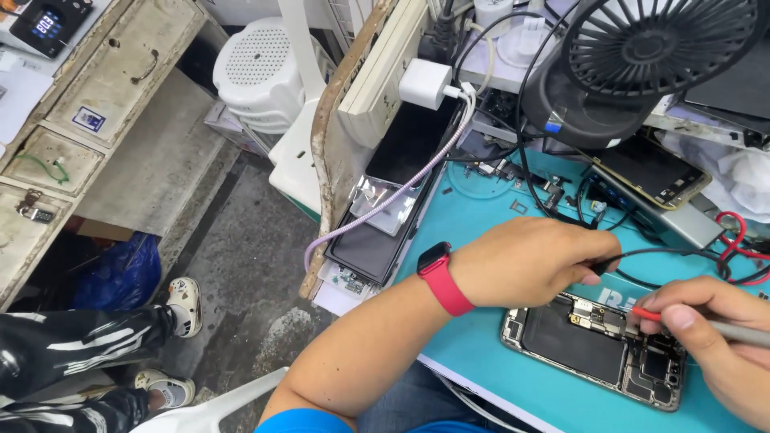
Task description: Using a soldering iron to repair or test components on a mobile phone motherboard.
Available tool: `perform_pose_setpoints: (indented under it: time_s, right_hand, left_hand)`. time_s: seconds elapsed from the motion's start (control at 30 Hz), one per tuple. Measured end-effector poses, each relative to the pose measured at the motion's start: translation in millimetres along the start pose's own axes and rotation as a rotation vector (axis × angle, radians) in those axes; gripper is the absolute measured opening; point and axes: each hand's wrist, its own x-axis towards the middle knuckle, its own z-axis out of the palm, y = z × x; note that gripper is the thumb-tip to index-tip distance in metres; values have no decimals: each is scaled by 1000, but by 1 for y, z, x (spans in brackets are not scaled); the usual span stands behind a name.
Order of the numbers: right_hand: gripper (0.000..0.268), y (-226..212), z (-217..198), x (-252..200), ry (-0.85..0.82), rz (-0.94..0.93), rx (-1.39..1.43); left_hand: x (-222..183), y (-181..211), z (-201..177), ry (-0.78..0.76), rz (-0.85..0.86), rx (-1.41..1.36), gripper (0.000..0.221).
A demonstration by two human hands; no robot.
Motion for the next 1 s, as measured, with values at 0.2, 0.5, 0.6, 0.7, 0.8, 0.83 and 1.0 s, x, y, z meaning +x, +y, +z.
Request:
perform_pose_setpoints:
  time_s: [0.2, 0.5, 0.6, 0.7, 0.8, 0.83, 1.0]
  right_hand:
    - [31, 3, -1, 3, -9, -29, 55]
    - [25, -42, 1, -6, -50, -76, 153]
    - [19, -45, 0, 6, -14, -118, -42]
    - [14, -48, 4, 4, -73, 6, -77]
    - [13, -48, 3, 5, -68, 85, -155]
    - [13, -44, 1, 5, -85, 48, -165]
    - [22, -46, 2, 5, -103, 23, -168]
  left_hand:
    - [-1, -7, 0, 6, -5, -13, 10]
    - [0, 2, 6, -16, 33, -24, 19]
    - [5, 2, -2, -9, 87, 29, 15]
    - [0, 6, 1, -42, 22, -35, 18]
    - [2, 4, 4, -77, -1, -22, 15]
    - [2, 4, 4, -85, 7, -9, 15]
    - [2, 4, 3, -113, 12, 31, 15]
